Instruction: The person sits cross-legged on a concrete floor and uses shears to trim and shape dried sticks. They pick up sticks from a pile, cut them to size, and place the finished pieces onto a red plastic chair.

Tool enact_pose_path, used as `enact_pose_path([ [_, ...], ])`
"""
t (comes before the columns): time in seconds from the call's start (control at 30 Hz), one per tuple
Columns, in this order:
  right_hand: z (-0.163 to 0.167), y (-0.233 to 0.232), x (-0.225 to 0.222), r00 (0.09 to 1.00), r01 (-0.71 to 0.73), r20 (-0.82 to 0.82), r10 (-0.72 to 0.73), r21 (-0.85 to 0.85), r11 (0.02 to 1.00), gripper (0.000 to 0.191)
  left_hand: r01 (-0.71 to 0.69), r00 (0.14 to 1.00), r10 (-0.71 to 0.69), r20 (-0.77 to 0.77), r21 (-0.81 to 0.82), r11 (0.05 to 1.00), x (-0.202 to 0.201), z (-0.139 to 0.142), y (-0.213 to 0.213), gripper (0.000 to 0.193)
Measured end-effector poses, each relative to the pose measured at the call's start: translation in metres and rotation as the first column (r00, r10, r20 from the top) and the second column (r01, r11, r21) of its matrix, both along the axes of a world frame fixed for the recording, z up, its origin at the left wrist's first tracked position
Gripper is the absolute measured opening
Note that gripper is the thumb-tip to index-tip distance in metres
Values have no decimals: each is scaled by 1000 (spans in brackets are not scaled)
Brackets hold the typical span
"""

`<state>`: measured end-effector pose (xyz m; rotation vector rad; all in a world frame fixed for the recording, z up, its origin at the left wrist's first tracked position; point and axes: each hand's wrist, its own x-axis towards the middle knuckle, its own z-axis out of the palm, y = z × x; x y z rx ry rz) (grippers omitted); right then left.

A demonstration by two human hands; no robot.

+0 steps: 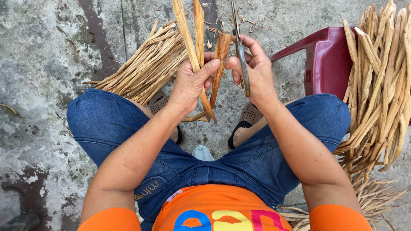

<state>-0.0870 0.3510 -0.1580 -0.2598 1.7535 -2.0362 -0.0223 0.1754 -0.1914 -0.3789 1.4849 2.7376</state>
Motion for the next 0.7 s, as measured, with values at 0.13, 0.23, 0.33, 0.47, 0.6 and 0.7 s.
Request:
enact_pose_path([
  [0.13, 0, 5, 15, 998, -33, -58, 34, 22, 999, 67, -41, 999, 41, 3, 47, 998, 0, -2, -4, 25],
  [0.23, 0, 8, 28, 993, -90, -75, 95, 69, 994, 70, -83, 997, 83, 6, 26, 996, -1, 0, -5, 25],
  [0.33, -3, 8, 37, 987, -108, -109, 118, 97, 989, 71, -111, 993, 110, -37, -29, 993, 0, 3, -4, 28],
  [0.47, -7, 8, 38, 980, -91, -161, 114, 145, 985, 71, -117, 992, 111, -66, -91, 989, 4, 7, -2, 30],
  [0.6, -8, 8, 37, 982, -90, -148, 119, 194, 977, 73, -128, 990, 116, -78, -168, 977, 2, 8, -2, 28],
  [0.7, -8, 7, 37, 989, -108, -88, 118, 104, 989, 72, -138, 990, 135, -44, -100, 985, 0, 6, -4, 27],
])
